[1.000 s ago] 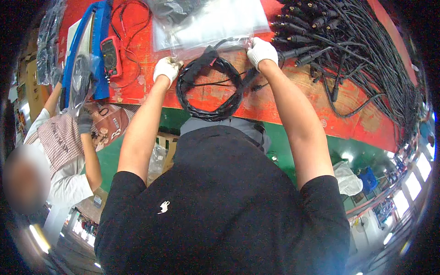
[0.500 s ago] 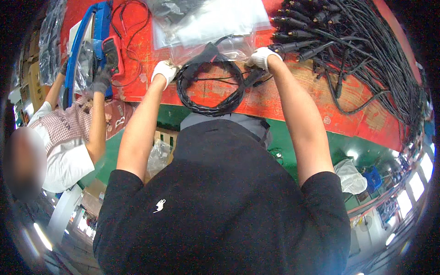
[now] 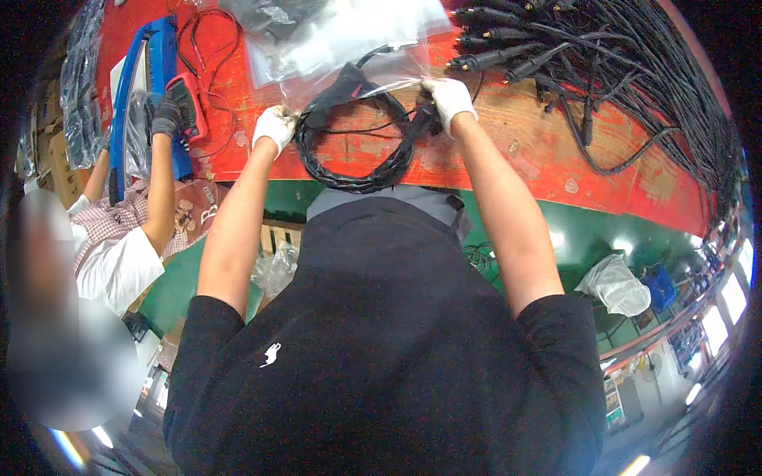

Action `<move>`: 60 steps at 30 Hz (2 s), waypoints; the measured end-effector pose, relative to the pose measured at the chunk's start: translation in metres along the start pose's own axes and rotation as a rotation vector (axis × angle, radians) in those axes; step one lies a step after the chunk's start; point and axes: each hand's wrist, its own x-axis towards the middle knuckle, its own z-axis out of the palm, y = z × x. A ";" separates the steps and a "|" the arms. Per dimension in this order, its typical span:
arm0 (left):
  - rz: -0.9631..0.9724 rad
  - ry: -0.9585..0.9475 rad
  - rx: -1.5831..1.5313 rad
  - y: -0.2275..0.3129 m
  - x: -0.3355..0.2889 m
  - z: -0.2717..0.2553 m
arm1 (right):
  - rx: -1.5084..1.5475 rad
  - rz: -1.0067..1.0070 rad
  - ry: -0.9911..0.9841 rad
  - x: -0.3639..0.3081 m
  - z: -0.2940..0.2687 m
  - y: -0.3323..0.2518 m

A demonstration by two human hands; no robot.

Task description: Inspecting, organizing, and bagging electrical cable assemblies at a workbench on a factory floor.

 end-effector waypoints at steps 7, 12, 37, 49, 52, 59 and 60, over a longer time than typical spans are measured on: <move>0.103 0.040 -0.019 -0.016 0.008 0.013 | -0.263 0.099 -0.089 -0.006 -0.013 -0.001; 0.013 -0.073 -0.171 -0.027 0.015 0.024 | -0.418 0.095 -0.198 -0.009 -0.015 -0.002; 0.005 0.091 -0.099 -0.043 -0.015 0.055 | -0.750 -0.314 0.340 -0.025 0.030 0.039; -0.070 -0.052 -0.019 -0.027 -0.039 0.027 | -1.143 -0.220 0.126 -0.042 0.018 0.020; -0.099 0.319 -0.002 -0.004 -0.067 0.023 | -1.078 -0.252 0.324 -0.044 0.022 0.028; 0.554 0.610 0.151 0.059 -0.078 0.013 | -0.965 -0.440 0.455 -0.045 0.039 0.037; 0.636 0.566 0.175 0.075 -0.083 0.015 | -0.984 -0.405 0.407 -0.044 0.039 0.035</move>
